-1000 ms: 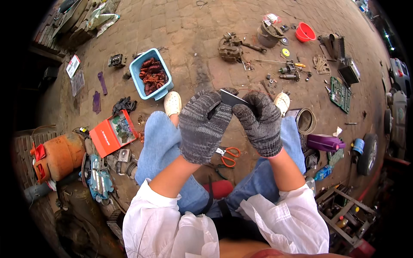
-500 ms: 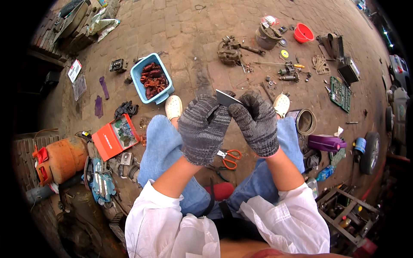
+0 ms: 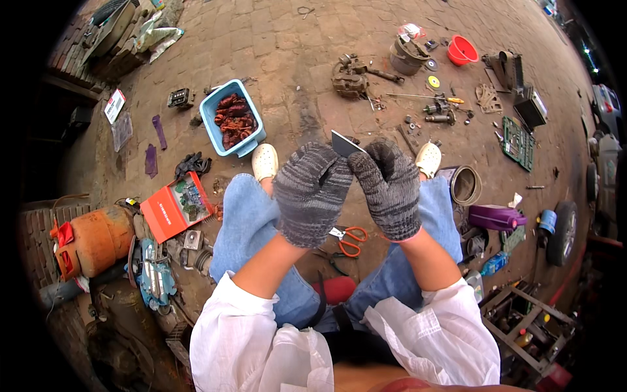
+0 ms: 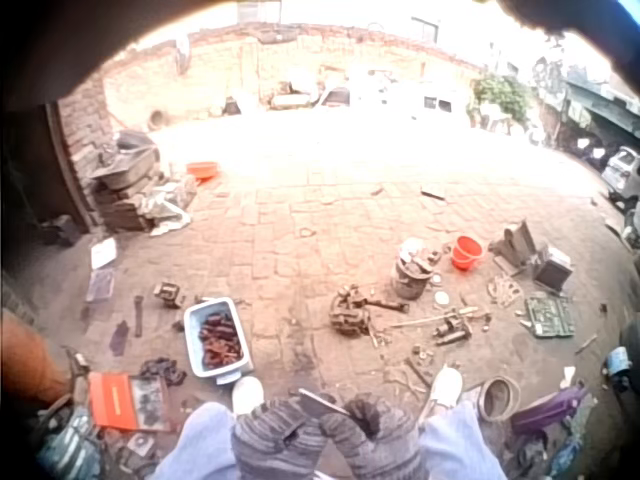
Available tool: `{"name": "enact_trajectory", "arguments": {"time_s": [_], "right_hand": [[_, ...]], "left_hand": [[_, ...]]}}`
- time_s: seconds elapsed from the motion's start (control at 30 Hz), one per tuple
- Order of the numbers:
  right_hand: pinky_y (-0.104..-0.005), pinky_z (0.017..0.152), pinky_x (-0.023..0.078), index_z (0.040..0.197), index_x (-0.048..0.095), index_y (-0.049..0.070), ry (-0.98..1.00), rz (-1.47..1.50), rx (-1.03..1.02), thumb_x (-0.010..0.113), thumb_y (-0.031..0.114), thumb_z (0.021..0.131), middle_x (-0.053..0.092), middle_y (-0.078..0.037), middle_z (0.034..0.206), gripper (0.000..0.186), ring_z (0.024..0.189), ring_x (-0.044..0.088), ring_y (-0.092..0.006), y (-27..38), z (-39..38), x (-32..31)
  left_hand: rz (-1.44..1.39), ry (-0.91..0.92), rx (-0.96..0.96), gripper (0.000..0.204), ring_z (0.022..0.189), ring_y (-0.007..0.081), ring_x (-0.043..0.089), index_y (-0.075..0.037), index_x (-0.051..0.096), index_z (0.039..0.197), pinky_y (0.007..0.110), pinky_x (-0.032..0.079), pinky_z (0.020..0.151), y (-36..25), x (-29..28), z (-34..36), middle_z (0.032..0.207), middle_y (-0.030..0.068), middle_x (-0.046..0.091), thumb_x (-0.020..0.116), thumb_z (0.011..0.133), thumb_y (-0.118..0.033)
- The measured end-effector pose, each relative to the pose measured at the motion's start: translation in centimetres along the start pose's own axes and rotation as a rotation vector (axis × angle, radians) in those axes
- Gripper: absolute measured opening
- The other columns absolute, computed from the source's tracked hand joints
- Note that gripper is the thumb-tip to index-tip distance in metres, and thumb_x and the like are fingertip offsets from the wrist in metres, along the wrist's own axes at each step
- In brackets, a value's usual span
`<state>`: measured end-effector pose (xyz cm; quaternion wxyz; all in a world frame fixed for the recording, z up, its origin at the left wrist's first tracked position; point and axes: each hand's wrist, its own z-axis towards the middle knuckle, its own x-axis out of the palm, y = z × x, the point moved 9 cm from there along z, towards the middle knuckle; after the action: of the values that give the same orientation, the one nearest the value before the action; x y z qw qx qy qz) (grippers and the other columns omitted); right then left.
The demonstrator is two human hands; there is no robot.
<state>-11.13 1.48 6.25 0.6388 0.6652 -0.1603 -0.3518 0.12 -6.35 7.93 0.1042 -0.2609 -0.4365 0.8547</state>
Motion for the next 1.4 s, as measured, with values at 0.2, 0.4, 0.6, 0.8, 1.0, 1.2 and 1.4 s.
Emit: {"name": "enact_trajectory", "arguments": {"time_s": [0.2, 0.4, 0.6, 0.8, 1.0, 1.2, 1.4], "right_hand": [[-0.0215, 0.051, 0.037, 0.085, 0.056, 0.004, -0.378, 0.188, 0.007, 0.054, 0.021, 0.087, 0.053, 0.001, 0.070, 0.017, 0.059, 0.047, -0.0078, -6.8, 1.9, -5.0], [-0.0183, 0.044, 0.029, 0.078, 0.053, 0.009, -0.223, 0.880, 0.252, 0.058, 0.032, 0.084, 0.047, 0.003, 0.064, 0.024, 0.051, 0.040, -0.0052, -7.1, 1.8, -3.3], [-0.0184, 0.044, 0.030, 0.089, 0.063, 0.003, 0.056, 0.291, 0.186, 0.061, 0.025, 0.082, 0.049, 0.005, 0.061, 0.024, 0.047, 0.040, -0.0040, -2.8, 2.3, -1.4], [-0.0190, 0.046, 0.033, 0.092, 0.062, 0.001, 0.063, 0.521, 0.237, 0.063, 0.017, 0.080, 0.052, 0.003, 0.065, 0.021, 0.052, 0.045, -0.0049, -2.6, 2.1, -0.4], [-0.0205, 0.048, 0.037, 0.093, 0.057, 0.002, 0.058, 0.529, 0.261, 0.062, 0.012, 0.079, 0.051, 0.001, 0.064, 0.018, 0.053, 0.047, -0.0090, -3.1, 2.1, -0.5], [-0.0230, 0.051, 0.040, 0.093, 0.056, 0.003, 0.050, 0.598, 0.119, 0.064, 0.013, 0.078, 0.053, -0.001, 0.070, 0.020, 0.059, 0.050, -0.0114, -3.1, 2.7, -0.9], [-0.0225, 0.053, 0.040, 0.091, 0.055, 0.003, 0.162, 0.574, 0.102, 0.066, 0.014, 0.075, 0.054, -0.002, 0.075, 0.023, 0.063, 0.051, -0.0112, -3.2, 2.5, -0.5]], "left_hand": [[0.079, 0.312, 0.154, 0.016, 0.068, 0.0246, 0.058, -0.003, 0.062, 0.087, 0.033, 0.046, 0.063, -4.1, 4.3, -2.4, 0.075, 0.0097, 0.060, 0.062, 0.072, -0.002], [-0.346, 0.115, -0.300, 0.019, 0.075, 0.0176, 0.061, -0.001, 0.063, 0.094, 0.028, 0.047, 0.069, 1.2, 1.9, -0.6, 0.085, 0.0096, 0.064, 0.061, 0.075, -0.001], [-0.338, 0.141, -0.250, 0.017, 0.074, 0.0187, 0.062, -0.001, 0.064, 0.092, 0.028, 0.047, 0.066, 1.2, 1.9, -0.1, 0.083, 0.0102, 0.065, 0.062, 0.075, -0.002], [-0.134, 0.180, -0.046, 0.020, 0.070, 0.0251, 0.060, -0.002, 0.064, 0.092, 0.032, 0.047, 0.063, -0.3, 1.6, 0.6, 0.079, 0.0125, 0.063, 0.062, 0.072, -0.002], [-0.015, 0.186, 0.004, 0.021, 0.075, 0.0258, 0.059, -0.003, 0.064, 0.091, 0.034, 0.046, 0.066, -0.9, 1.3, 1.1, 0.082, 0.0121, 0.062, 0.063, 0.071, -0.003], [-0.079, 0.268, 0.191, 0.021, 0.080, 0.0217, 0.058, -0.003, 0.061, 0.097, 0.034, 0.046, 0.071, 0.9, 2.6, -0.2, 0.091, 0.0111, 0.062, 0.058, 0.078, -0.011], [-1.416, 0.417, -1.022, 0.021, 0.077, 0.0180, 0.057, -0.002, 0.059, 0.098, 0.031, 0.045, 0.066, 4.7, 7.3, -3.8, 0.092, 0.0088, 0.061, 0.056, 0.082, -0.015]]}}
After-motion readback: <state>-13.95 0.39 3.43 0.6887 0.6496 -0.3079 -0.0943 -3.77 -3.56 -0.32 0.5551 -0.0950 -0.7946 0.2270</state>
